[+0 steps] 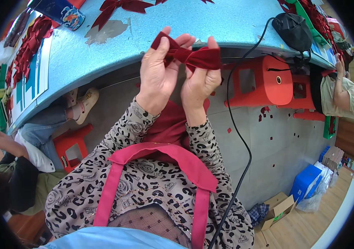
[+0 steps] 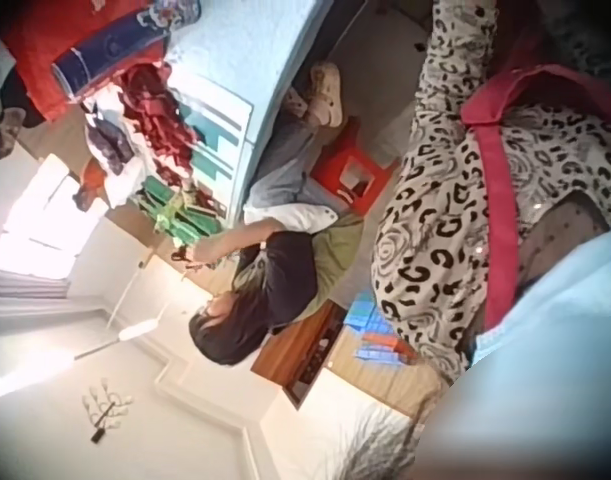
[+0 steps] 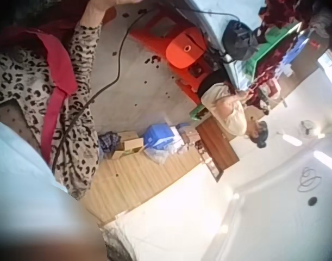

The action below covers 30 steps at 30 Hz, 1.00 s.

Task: Assembling and tying red fabric bows by hand at a workbench.

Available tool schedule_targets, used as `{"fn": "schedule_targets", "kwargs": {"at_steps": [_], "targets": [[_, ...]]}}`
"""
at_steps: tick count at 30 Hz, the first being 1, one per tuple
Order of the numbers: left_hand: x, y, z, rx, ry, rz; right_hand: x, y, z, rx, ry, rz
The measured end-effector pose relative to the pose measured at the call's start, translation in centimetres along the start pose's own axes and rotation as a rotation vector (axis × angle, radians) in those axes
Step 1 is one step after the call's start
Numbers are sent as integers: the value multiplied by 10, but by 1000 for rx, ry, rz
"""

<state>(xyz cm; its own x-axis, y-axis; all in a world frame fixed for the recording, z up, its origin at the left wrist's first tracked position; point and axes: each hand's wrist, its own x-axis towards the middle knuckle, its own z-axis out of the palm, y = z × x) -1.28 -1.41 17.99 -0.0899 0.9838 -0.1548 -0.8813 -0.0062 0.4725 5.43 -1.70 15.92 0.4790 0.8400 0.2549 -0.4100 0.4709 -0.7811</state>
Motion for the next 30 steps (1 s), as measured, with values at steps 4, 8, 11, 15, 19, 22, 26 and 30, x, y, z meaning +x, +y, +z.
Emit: {"fn": "schedule_targets", "kwargs": {"at_steps": [4,8,11,15,19,22,26,30], "targets": [[-5,3,13,176,-36,18,11,-1,-7,114,-171,38],[-11,7,30,228,-105,-4,29,-21,-6,73,-153,21],[-19,6,39,394,-142,69,38,-35,-3,20,-132,20],[-27,14,50,309,-191,69,50,-57,2,29,-202,1],[-31,21,72,185,-241,72,67,-72,14,-60,-273,-46],[-31,22,80,215,-247,87,85,-86,20,-131,-319,-61],[-16,25,96,153,-187,22,109,-88,24,-147,-440,-110],[0,43,148,-62,-88,-94,130,-98,51,-131,-325,-127]]}}
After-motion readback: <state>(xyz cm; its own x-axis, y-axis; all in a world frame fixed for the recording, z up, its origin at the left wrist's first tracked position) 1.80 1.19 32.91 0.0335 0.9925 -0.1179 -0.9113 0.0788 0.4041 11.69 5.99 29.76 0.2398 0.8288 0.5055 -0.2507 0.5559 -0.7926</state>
